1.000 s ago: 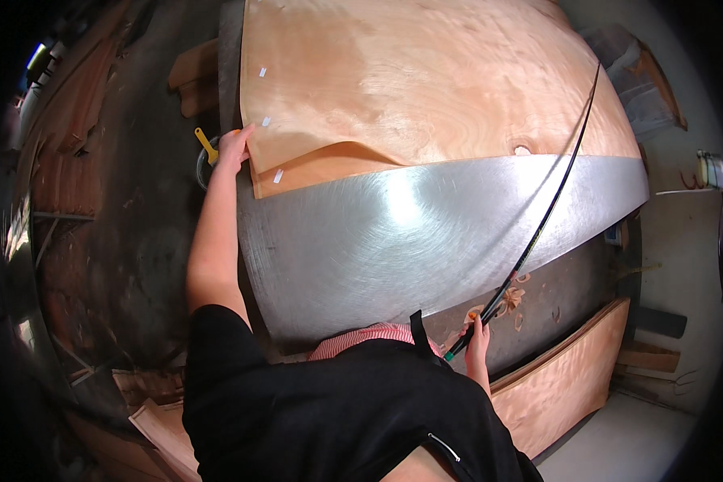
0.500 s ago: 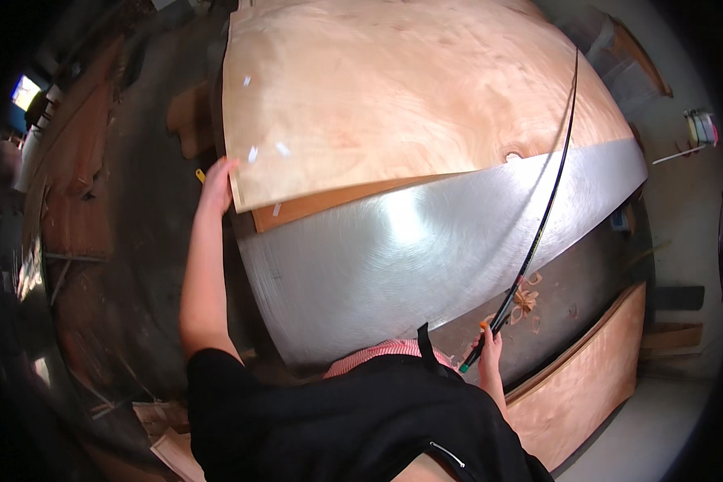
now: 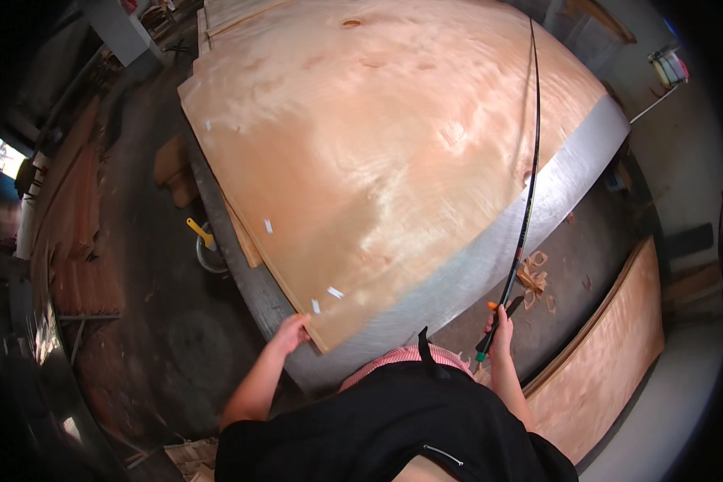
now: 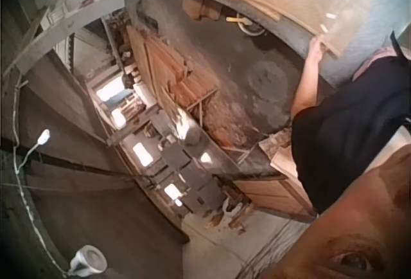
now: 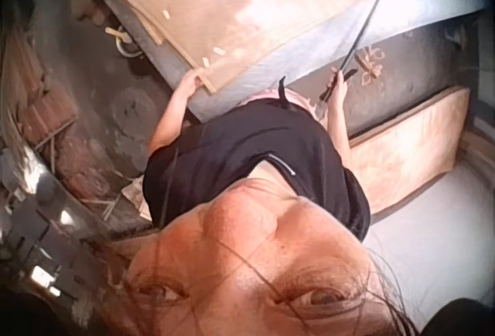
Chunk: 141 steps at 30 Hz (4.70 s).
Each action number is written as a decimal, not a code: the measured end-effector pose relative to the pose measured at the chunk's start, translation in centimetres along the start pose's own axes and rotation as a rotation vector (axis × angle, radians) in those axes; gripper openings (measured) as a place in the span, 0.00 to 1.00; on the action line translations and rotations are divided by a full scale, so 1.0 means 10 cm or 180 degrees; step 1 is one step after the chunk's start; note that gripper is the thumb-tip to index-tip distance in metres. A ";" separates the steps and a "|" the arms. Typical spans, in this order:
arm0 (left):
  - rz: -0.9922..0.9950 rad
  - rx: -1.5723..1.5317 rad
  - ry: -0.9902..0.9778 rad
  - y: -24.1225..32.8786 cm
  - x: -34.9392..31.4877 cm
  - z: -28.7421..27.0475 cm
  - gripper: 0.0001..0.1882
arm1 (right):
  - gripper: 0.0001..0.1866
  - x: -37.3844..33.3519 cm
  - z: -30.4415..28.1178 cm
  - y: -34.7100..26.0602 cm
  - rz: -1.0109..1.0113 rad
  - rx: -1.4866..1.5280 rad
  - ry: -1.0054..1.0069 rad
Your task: The person uses a utility knife to peel thin layers of wood veneer from a large sheet. They lift and remove the peeled sections, then stack the remaining veneer sheets on a nearby pile.
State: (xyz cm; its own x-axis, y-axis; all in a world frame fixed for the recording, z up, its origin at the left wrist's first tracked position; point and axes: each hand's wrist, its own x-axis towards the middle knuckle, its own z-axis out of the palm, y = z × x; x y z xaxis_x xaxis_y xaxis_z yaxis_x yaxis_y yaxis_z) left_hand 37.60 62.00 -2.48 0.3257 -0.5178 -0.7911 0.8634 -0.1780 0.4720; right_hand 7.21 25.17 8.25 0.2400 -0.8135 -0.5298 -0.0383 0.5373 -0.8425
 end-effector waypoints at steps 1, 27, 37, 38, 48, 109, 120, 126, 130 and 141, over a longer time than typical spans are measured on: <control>-0.0248 0.0241 -0.0100 -0.21 -0.02 -0.01 0.11 | 0.11 0.00 0.01 0.00 0.0026 0.0078 -0.0016; 0.2612 0.3990 0.1788 0.89 0.46 0.49 0.21 | 0.19 -0.37 0.54 0.15 -0.1246 -0.3540 -0.1982; 0.3006 0.3667 0.1999 -0.59 -0.67 0.94 0.20 | 0.27 -0.42 0.18 0.38 -0.1844 -0.3939 -0.2891; 0.2919 0.3720 0.2051 -0.84 -0.80 1.00 0.20 | 0.28 -0.38 0.15 0.42 -0.1950 -0.3965 -0.3029; 0.1861 0.3220 0.3057 -3.32 -2.32 1.21 0.20 | 0.29 -0.34 -0.44 1.34 -0.1849 -0.4095 -0.4048; 0.3338 0.4341 0.1157 -3.69 -3.60 2.28 0.07 | 0.16 -0.79 -3.28 1.66 0.0240 -0.1539 -0.2203; 0.3595 0.4470 0.1314 -2.59 -2.80 3.28 0.06 | 0.15 -0.33 -3.43 0.66 0.0062 -0.0252 -0.1322; 0.3351 0.4193 0.1354 -1.57 -1.95 3.80 0.07 | 0.14 0.37 -3.34 0.23 0.0213 0.0017 -0.1625; 0.3236 0.4162 0.1194 -0.78 -1.18 4.09 0.08 | 0.17 0.94 -2.95 -0.26 -0.0949 -0.1375 -0.1385; 0.2886 0.4543 0.0824 1.42 1.06 4.79 0.10 | 0.13 2.74 -1.70 -1.89 -0.0974 -0.2119 -0.1243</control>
State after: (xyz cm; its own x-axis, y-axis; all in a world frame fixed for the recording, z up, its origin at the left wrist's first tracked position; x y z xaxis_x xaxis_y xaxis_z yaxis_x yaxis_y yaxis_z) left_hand 34.86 13.85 14.47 0.6540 -0.7538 -0.0639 -0.5752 -0.5505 0.6050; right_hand -1.97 -11.04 7.97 0.6478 -0.7007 -0.2991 -0.4533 -0.0389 -0.8905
